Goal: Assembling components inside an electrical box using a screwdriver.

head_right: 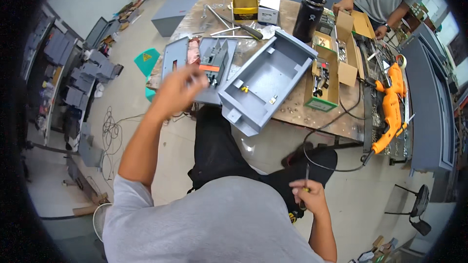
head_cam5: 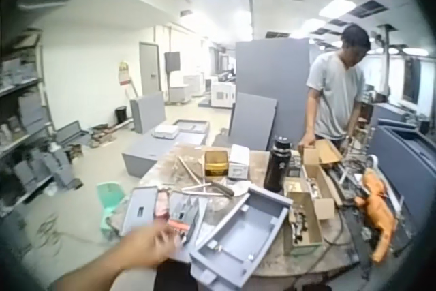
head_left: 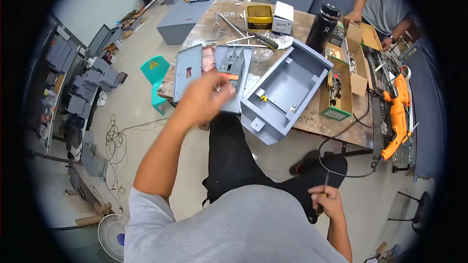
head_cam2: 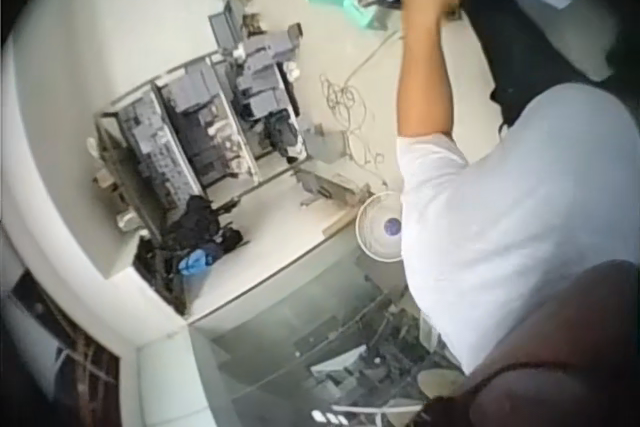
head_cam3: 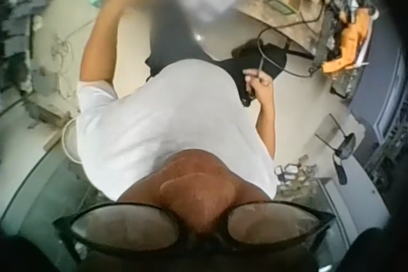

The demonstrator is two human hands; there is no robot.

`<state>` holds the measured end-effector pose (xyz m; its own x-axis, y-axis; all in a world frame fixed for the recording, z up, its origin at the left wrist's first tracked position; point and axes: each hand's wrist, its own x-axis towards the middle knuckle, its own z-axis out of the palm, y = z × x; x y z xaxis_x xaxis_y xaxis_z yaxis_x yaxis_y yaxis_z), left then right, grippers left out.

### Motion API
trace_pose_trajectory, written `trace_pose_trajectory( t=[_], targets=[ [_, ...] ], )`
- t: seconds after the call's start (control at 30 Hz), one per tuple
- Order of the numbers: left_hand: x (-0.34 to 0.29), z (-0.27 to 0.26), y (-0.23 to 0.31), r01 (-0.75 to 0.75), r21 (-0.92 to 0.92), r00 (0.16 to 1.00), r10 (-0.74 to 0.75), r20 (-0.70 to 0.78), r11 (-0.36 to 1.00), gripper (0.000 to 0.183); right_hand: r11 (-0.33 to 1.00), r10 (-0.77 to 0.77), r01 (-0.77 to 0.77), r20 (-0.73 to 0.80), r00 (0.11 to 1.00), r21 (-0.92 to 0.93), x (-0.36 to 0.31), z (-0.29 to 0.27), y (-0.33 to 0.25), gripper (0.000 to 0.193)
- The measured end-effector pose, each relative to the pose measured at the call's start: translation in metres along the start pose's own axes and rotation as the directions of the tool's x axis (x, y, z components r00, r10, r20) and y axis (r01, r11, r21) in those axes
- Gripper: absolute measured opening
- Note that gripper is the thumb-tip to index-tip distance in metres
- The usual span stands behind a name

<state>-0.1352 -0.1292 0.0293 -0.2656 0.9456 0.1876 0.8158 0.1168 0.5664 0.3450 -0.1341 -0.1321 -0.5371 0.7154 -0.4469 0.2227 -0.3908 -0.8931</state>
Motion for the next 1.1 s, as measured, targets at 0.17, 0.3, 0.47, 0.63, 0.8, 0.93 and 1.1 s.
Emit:
trace_pose_trajectory(
  t=[0.17, 0.3, 0.47, 0.63, 0.8, 0.93, 1.1],
  targets=[
    [0.098, 0.03, -0.042, 0.29, 0.554, 0.954, -0.279, -0.106, 0.78, 0.077, 0.998, -0.009, 0.01, 0.009, 1.0, -0.057, 0.027, 0.034, -0.057, 0.019],
    [0.103, 0.049, -0.052, 0.273, 0.6, 0.912, -0.401, 0.088, 0.752, 0.097, 0.999, 0.001, -0.002, -0.03, 1.0, -0.053, 0.026, 0.042, -0.067, 0.019],
    [0.074, 0.005, -0.056, 0.319, 0.413, 0.944, -0.325, -0.057, 0.853, 0.095, 1.0, -0.009, 0.01, -0.119, 0.993, 0.012, 0.031, 0.047, -0.048, 0.017],
    [0.068, -0.04, 0.065, 0.055, 0.018, 0.998, -0.055, 0.016, 0.998, 0.086, 0.994, 0.014, -0.002, -0.11, 0.994, 0.111, 0.026, 0.064, -0.046, 0.018],
    [0.073, 0.018, 0.101, -0.207, 0.264, 0.971, 0.164, 0.176, 0.942, 0.079, 0.997, -0.034, 0.039, -0.063, 0.997, 0.073, 0.036, 0.08, -0.053, 0.018],
    [0.082, 0.035, 0.091, -0.127, 0.439, 0.951, -0.017, 0.308, 0.89, 0.076, 0.991, -0.038, 0.056, -0.148, 0.988, 0.12, 0.029, 0.088, -0.037, 0.019],
    [0.078, 0.052, 0.08, -0.153, 0.499, 0.955, -0.003, 0.298, 0.853, 0.074, 0.988, 0.03, 0.004, -0.214, 0.976, 0.156, 0.007, 0.08, -0.013, 0.019]
  ],
)
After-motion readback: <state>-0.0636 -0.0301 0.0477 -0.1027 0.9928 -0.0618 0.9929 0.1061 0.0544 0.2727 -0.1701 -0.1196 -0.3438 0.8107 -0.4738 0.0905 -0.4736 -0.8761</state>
